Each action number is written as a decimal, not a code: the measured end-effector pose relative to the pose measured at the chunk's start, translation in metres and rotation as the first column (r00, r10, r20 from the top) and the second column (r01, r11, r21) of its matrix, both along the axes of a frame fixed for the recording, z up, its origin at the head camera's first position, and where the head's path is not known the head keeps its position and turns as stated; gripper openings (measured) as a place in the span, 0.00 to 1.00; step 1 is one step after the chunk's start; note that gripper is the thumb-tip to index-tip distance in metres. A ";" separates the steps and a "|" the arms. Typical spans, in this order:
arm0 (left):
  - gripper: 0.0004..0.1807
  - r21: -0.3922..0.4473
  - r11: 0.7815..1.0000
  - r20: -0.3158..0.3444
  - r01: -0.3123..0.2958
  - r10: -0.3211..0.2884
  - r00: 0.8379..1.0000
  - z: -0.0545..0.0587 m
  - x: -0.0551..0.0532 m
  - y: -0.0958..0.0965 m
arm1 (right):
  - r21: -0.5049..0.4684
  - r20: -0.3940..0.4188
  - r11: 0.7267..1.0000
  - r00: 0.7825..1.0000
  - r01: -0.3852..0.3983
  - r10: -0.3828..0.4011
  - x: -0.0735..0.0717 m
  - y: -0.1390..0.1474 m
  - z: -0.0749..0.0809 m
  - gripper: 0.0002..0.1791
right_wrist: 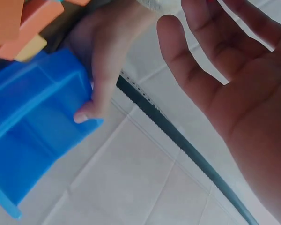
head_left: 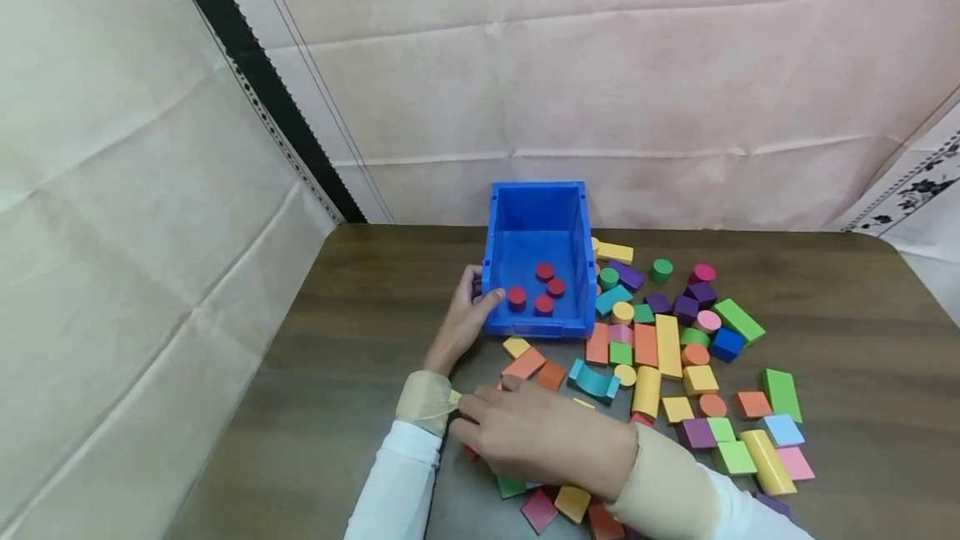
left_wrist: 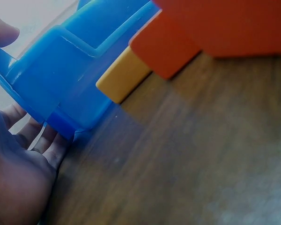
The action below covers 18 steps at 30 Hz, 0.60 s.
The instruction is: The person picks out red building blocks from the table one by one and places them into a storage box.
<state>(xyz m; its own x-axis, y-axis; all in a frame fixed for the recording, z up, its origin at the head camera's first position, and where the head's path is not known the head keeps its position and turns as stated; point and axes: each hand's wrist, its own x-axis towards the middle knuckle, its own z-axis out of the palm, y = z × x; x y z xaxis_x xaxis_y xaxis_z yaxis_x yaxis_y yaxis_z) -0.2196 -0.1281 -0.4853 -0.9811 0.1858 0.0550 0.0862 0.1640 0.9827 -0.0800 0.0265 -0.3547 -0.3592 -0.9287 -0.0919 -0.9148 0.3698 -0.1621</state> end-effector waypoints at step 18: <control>0.26 0.012 1.000 0.006 0.002 -0.002 1.000 0.003 0.002 0.002 | -0.069 -0.084 0.994 0.993 0.079 -0.085 -0.022 0.016 0.019 0.22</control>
<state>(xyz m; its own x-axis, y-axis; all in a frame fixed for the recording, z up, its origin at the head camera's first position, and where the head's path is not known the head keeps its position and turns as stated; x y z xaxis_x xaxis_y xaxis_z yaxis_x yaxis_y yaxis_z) -0.2179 -0.1260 -0.4825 -0.9809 0.1874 0.0518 0.0810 0.1517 0.9851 -0.1016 0.0427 -0.3362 -0.4386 -0.8987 0.0026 -0.8934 0.4357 -0.1098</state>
